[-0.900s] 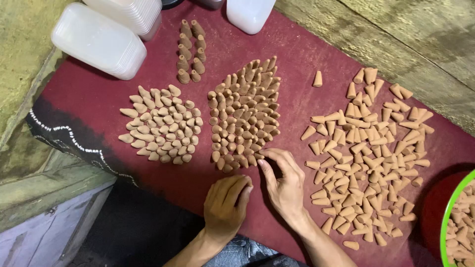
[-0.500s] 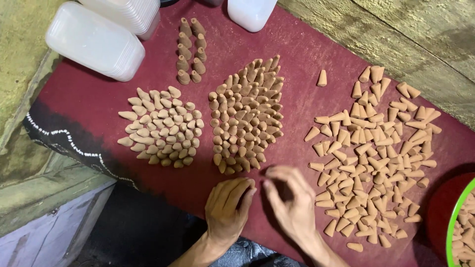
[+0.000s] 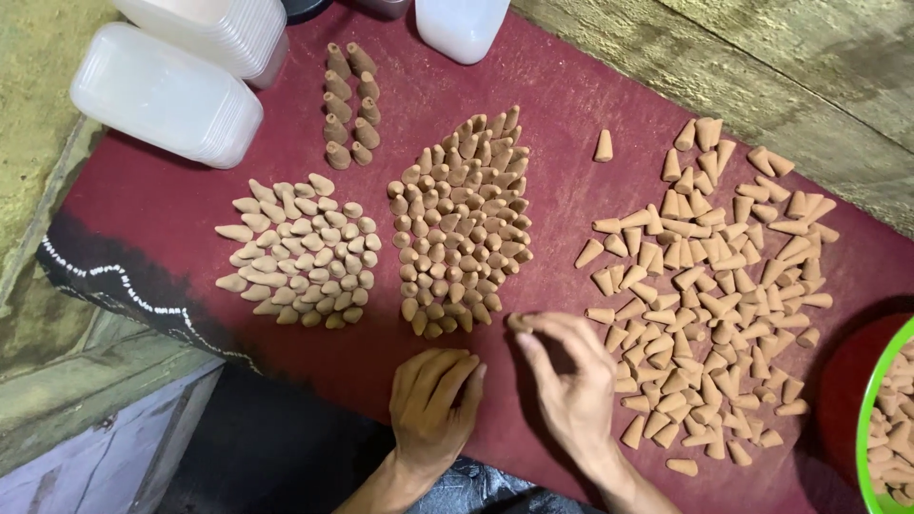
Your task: Sorting and arranging incense cones into organized piles on a work surface
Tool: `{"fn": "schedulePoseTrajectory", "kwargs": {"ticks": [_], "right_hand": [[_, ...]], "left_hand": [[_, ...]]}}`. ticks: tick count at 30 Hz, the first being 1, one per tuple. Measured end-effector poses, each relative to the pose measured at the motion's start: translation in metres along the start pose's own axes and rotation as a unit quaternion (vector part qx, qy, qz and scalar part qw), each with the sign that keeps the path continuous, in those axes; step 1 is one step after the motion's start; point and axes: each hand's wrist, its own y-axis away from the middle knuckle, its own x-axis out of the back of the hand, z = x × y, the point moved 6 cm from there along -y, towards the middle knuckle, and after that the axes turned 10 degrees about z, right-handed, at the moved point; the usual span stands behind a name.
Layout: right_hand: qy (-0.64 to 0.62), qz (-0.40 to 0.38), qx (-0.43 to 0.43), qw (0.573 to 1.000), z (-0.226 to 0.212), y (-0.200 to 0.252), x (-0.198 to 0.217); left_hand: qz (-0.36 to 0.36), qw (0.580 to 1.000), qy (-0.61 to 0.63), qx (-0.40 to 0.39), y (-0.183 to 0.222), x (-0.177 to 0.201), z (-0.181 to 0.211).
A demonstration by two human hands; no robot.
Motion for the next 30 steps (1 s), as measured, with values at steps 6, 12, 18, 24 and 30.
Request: {"fn": "schedulePoseTrajectory", "kwargs": {"ticks": [6,12,18,24,30], "right_hand": [[0.034,0.016,0.014,0.999,-0.009,-0.029,-0.008],[0.038,0.006,0.026,0.999,-0.002,-0.029,-0.022],[0.031,0.017,0.036,0.999,-0.003,-0.029,-0.024],[0.032,0.022,0.024,0.999,-0.001,-0.031,-0.020],[0.026,0.040,0.000,0.999,-0.015,-0.027,0.004]], "left_hand": [[0.020,0.997,-0.069,0.004,0.005,0.001,-0.002],[0.012,0.996,-0.091,0.014,0.004,-0.002,-0.004],[0.004,0.994,-0.106,0.012,0.005,-0.003,-0.004],[0.009,0.995,-0.100,0.013,0.005,-0.004,-0.002],[0.014,0.998,-0.066,0.009,0.001,-0.002,0.006]]}}
